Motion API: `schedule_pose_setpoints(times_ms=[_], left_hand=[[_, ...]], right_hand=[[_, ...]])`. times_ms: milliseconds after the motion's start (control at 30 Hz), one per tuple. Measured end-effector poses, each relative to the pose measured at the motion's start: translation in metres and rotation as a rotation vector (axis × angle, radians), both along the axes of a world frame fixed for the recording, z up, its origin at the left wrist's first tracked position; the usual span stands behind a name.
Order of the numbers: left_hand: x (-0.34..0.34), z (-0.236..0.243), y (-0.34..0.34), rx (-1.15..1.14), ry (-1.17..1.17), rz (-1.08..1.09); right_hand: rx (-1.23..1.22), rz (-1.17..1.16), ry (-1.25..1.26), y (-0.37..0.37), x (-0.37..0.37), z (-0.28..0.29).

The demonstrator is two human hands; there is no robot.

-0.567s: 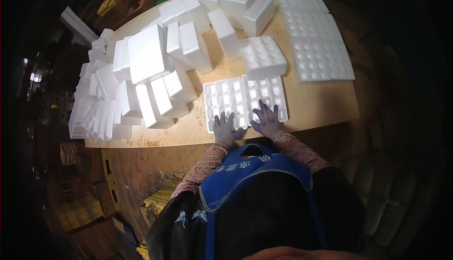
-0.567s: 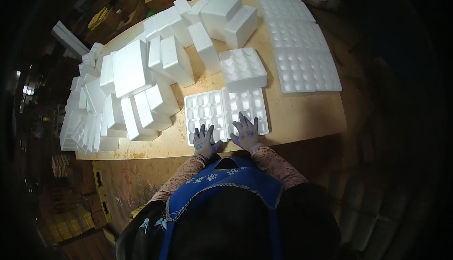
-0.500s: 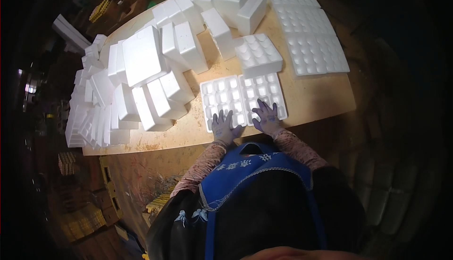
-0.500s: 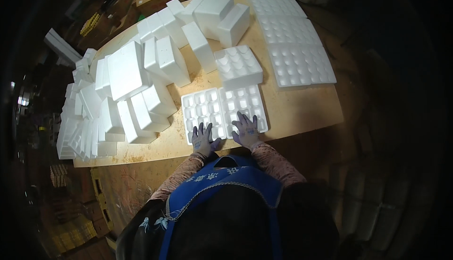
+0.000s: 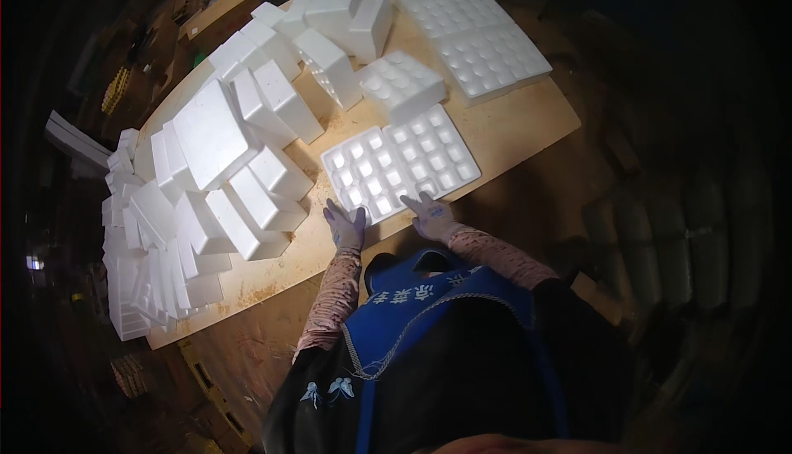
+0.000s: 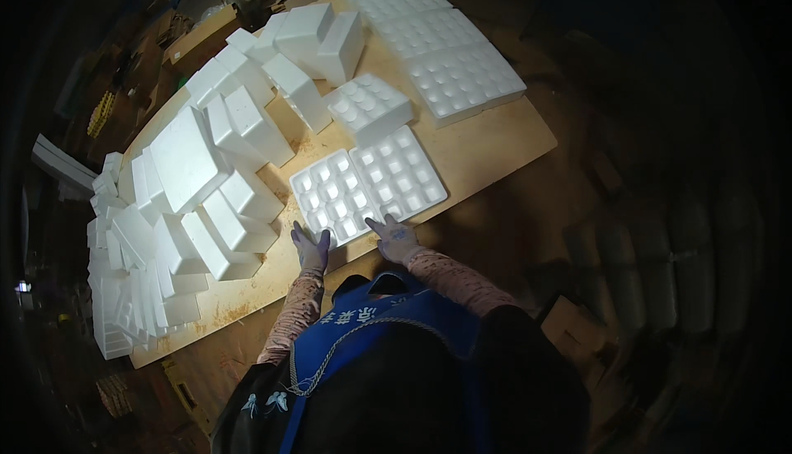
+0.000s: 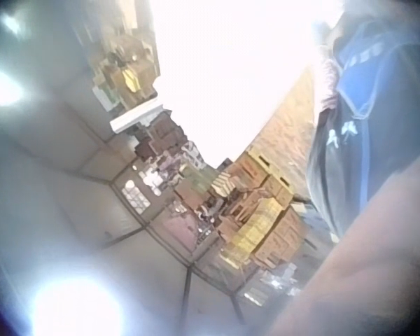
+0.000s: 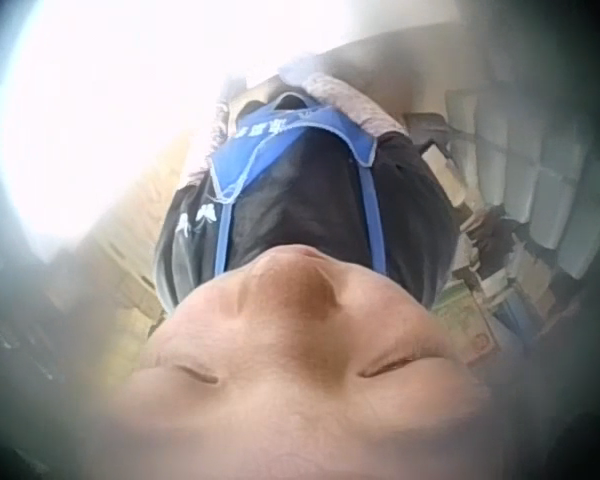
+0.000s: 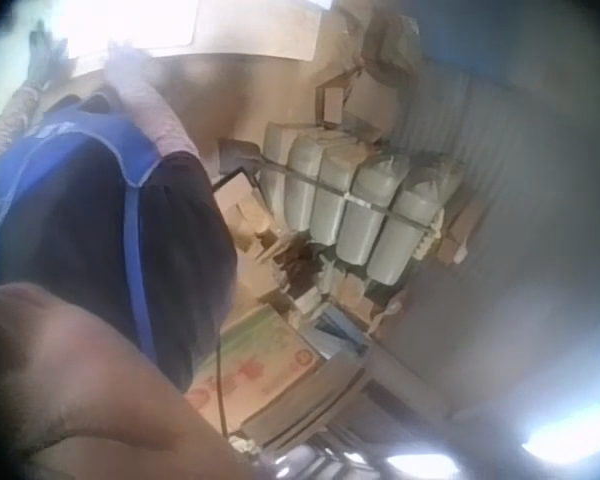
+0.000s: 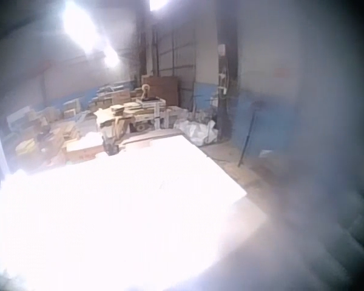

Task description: The person handles a bundle of flexible straps and then organizes and stacks molded styrofoam egg cartons on a wooden table by hand.

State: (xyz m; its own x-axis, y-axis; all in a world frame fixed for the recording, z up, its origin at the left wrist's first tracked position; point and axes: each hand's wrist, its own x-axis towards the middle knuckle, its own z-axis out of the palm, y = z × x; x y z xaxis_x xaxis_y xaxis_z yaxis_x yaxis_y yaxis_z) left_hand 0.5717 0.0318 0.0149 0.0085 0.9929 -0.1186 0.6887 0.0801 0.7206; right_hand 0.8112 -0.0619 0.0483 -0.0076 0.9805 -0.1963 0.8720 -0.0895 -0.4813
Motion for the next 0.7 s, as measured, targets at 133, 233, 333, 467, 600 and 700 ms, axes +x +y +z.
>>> schedule_pose_setpoints(times_ms=[133,233,333,467,600,700], left_hand=[[0.005,-0.009,-0.032,-0.314,-0.54,0.212],[0.006,-0.02,-0.066,-0.337,-0.655,0.16],[0.046,0.011,-0.11,-0.309,-0.919,0.002],[0.124,0.057,-0.12,-0.405,-0.601,-0.317],[0.189,0.04,-0.116,-0.359,-0.334,-0.533],[0.217,0.035,-0.118,-0.444,-0.204,-0.649]], right_hand=[[-0.027,0.077,-0.031,0.014,0.001,-0.003],[0.11,0.11,-0.015,-0.005,0.019,0.012],[0.104,0.062,-0.093,-0.047,0.066,0.045],[0.429,-0.248,-0.1,-0.112,0.172,0.045],[0.414,-0.397,-0.17,-0.135,0.298,0.009],[0.316,-0.389,-0.145,-0.131,0.362,-0.008]])
